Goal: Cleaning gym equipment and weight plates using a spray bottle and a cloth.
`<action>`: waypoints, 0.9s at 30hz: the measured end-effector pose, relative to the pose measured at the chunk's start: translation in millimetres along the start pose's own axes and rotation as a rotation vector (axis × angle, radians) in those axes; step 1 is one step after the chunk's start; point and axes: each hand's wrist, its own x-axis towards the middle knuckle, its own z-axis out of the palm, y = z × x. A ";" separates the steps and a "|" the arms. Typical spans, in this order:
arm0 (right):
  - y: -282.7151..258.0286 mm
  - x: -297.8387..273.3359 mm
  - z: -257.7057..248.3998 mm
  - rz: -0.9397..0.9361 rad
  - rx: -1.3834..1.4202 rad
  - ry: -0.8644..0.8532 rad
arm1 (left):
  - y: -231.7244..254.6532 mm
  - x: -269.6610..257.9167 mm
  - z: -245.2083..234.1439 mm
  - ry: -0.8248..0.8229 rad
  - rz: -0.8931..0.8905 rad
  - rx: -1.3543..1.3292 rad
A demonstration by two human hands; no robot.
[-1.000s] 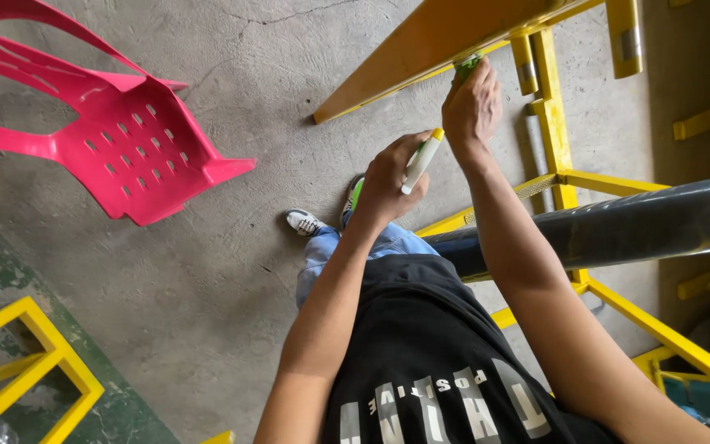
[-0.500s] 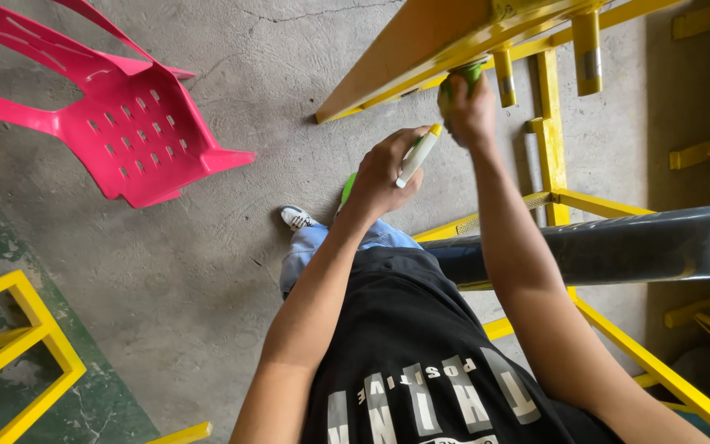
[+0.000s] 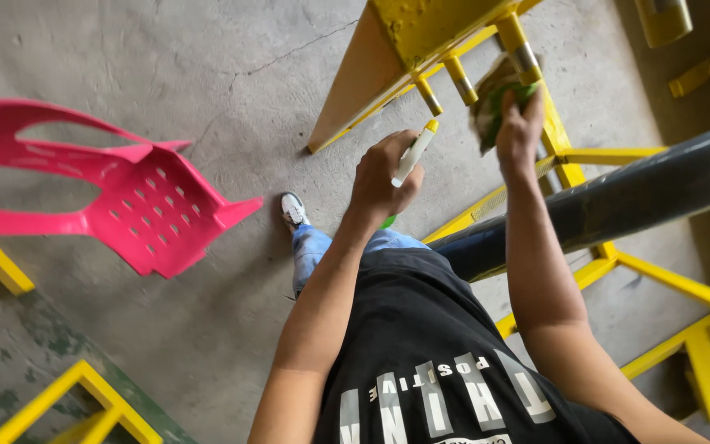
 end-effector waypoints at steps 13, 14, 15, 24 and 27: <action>-123.7 -48.0 108.9 -0.537 -0.720 0.301 | -7.3 0.9 -71.1 -0.189 0.286 -0.068; -117.3 -42.3 121.3 -0.569 -0.953 0.319 | -15.2 0.1 -72.6 -0.170 0.366 -0.041; -115.4 -36.7 123.5 -0.552 -0.958 0.335 | -17.6 -0.6 -77.4 -0.192 0.371 -0.043; -103.1 25.9 80.9 0.045 -0.499 -0.153 | -20.7 -6.5 -101.8 -0.314 0.395 -0.057; -108.0 1.7 100.7 -0.072 -0.621 -0.048 | -20.2 -6.7 -101.7 -0.328 0.435 -0.066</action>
